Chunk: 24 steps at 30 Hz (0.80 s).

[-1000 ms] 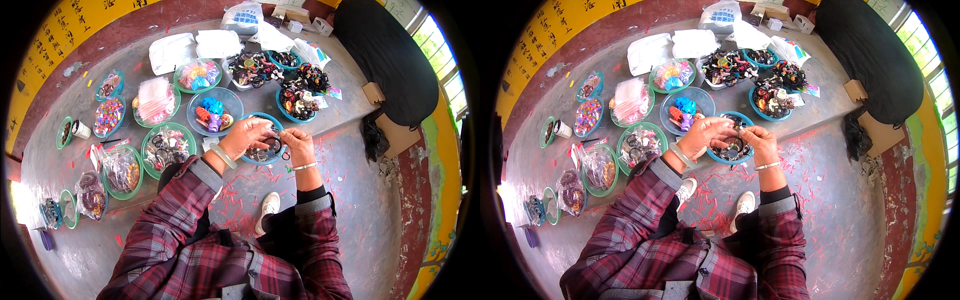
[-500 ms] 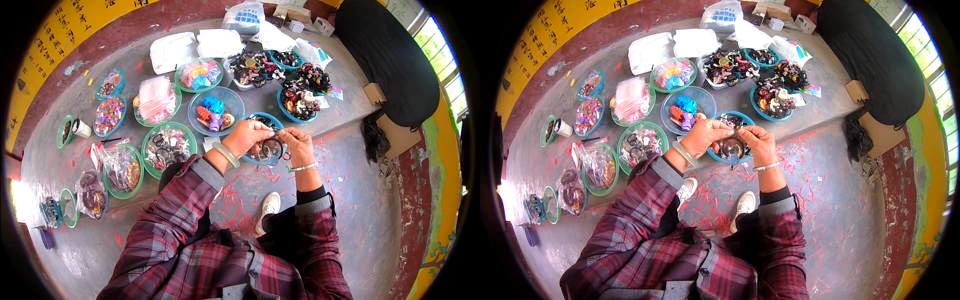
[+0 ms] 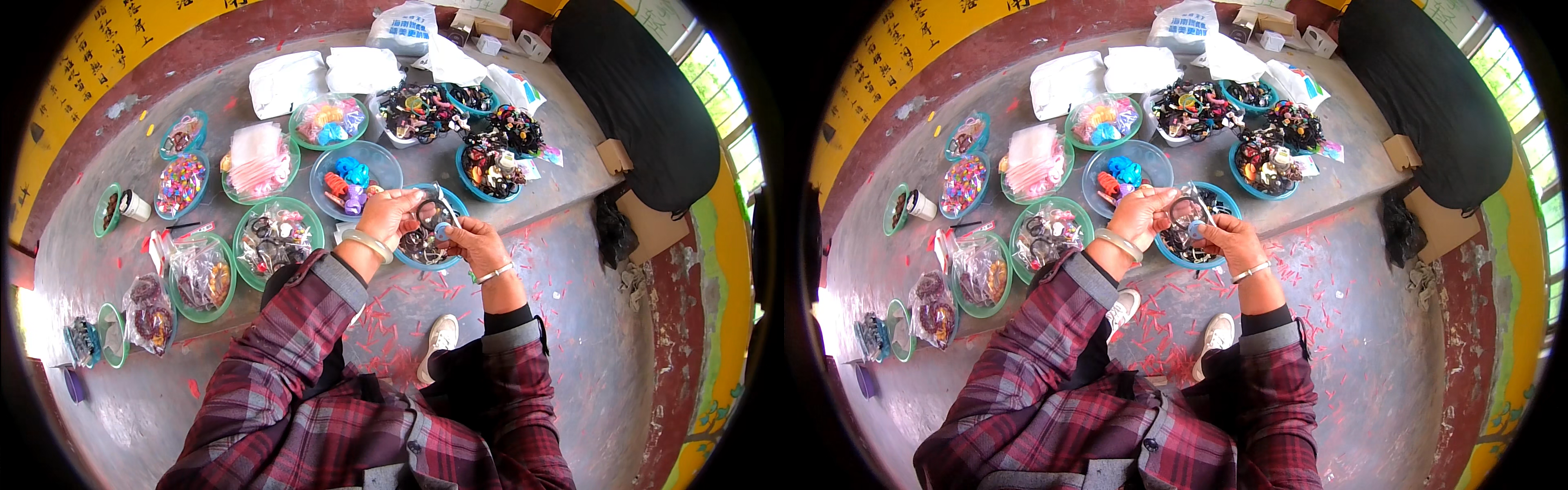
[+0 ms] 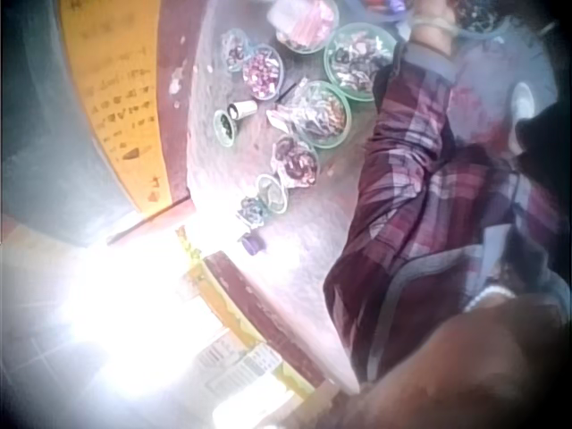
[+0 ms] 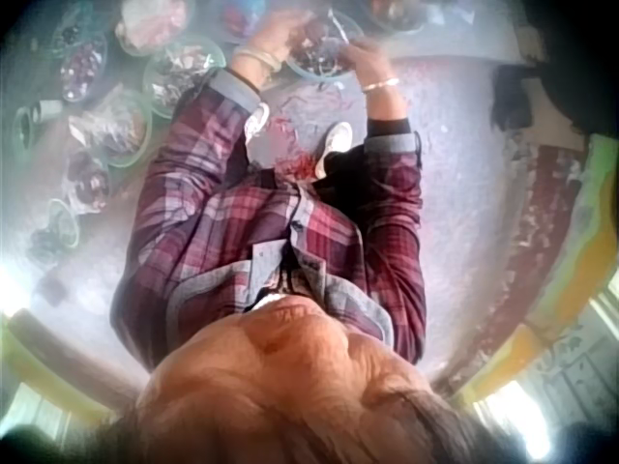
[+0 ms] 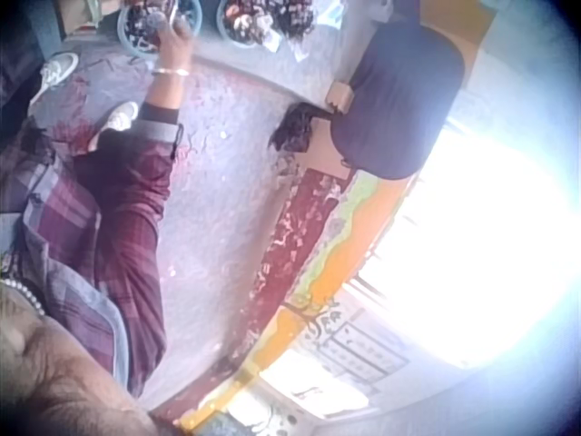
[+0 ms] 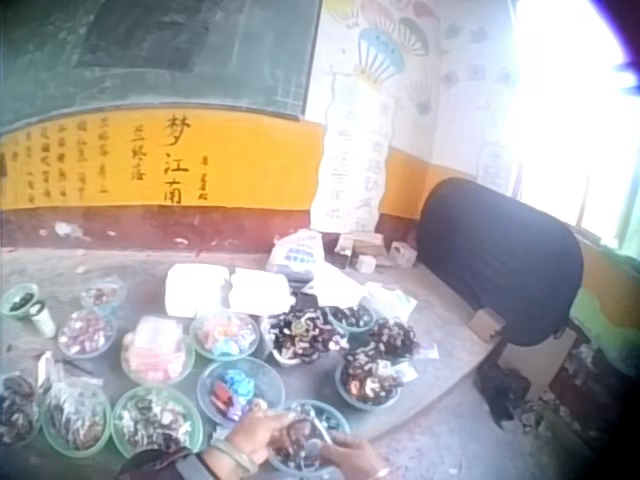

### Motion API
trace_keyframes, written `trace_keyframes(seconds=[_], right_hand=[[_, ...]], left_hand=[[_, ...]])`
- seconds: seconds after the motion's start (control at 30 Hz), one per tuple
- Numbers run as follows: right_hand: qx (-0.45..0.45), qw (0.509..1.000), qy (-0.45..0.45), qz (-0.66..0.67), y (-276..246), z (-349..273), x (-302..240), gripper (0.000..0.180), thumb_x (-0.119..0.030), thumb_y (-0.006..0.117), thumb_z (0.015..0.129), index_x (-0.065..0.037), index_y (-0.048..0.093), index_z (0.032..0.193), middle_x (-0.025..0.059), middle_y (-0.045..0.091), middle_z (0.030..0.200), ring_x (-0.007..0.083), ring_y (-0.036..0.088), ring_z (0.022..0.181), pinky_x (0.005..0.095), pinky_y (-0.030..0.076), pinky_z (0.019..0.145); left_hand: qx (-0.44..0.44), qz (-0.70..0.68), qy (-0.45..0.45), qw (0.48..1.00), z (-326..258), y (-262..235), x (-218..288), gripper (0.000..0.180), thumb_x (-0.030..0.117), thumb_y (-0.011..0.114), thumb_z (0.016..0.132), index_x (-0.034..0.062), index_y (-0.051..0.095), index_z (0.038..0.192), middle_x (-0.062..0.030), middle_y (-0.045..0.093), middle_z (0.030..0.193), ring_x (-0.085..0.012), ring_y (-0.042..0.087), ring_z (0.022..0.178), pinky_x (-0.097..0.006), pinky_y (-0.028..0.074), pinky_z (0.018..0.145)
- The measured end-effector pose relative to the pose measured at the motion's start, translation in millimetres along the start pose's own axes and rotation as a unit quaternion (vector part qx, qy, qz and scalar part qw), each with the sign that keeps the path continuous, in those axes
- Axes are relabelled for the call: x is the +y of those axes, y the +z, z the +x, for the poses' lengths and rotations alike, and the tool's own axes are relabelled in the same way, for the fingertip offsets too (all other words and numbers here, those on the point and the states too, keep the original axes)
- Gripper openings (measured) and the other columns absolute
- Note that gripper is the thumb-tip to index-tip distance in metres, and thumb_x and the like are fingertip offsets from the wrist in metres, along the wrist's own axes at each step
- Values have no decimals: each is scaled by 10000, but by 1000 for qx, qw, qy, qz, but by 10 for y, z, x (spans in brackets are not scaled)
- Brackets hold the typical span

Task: The person sits on the floor surrounded by bowls of hair accessories and plastic bags. They pick up individual hair clips and ties, inspect them, and place them into small plastic bags or back into the bowls.

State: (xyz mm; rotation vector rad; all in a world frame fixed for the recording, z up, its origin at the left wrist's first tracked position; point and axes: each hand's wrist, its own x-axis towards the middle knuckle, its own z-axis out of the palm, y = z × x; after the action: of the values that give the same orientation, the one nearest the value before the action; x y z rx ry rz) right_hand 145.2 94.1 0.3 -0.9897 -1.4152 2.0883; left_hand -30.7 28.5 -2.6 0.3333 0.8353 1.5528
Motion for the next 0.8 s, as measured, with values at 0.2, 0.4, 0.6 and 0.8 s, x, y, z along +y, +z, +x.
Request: trace_keyframes(seconds=[0.2,0.4,0.6,0.8], right_hand=[[58,997,-18,57,-71,34,-14,113,-62,598,762,-39,561,865,27,586,731,174,621,665,279,512,605],[68,993,-57,81,2,-34,-116,103,-74,621,745,-68,569,834,-19,553,702,91,545,577,231,478,559],[70,995,-65,-4,-98,-77,-163,137,-125,557,805,-41,580,911,11,593,748,101,577,625,191,405,468],[44,996,-66,-50,-95,-100,-102,156,-143,546,823,-33,580,928,31,602,786,106,587,650,164,408,503]], left_hand=[[2,40,-17,999,-49,59,75,214,148,577,809,3,547,964,-62,613,850,-124,612,746,-163,437,472],[-51,73,-24,996,-41,44,110,194,158,585,800,17,559,930,-59,625,800,-109,610,682,-152,380,409],[-82,183,-16,980,59,-108,-73,235,187,566,811,0,608,949,-37,634,805,-87,599,710,-155,364,436],[-27,195,29,980,-194,-77,-63,176,177,605,786,39,634,892,6,606,709,-33,470,497,-173,310,384]])
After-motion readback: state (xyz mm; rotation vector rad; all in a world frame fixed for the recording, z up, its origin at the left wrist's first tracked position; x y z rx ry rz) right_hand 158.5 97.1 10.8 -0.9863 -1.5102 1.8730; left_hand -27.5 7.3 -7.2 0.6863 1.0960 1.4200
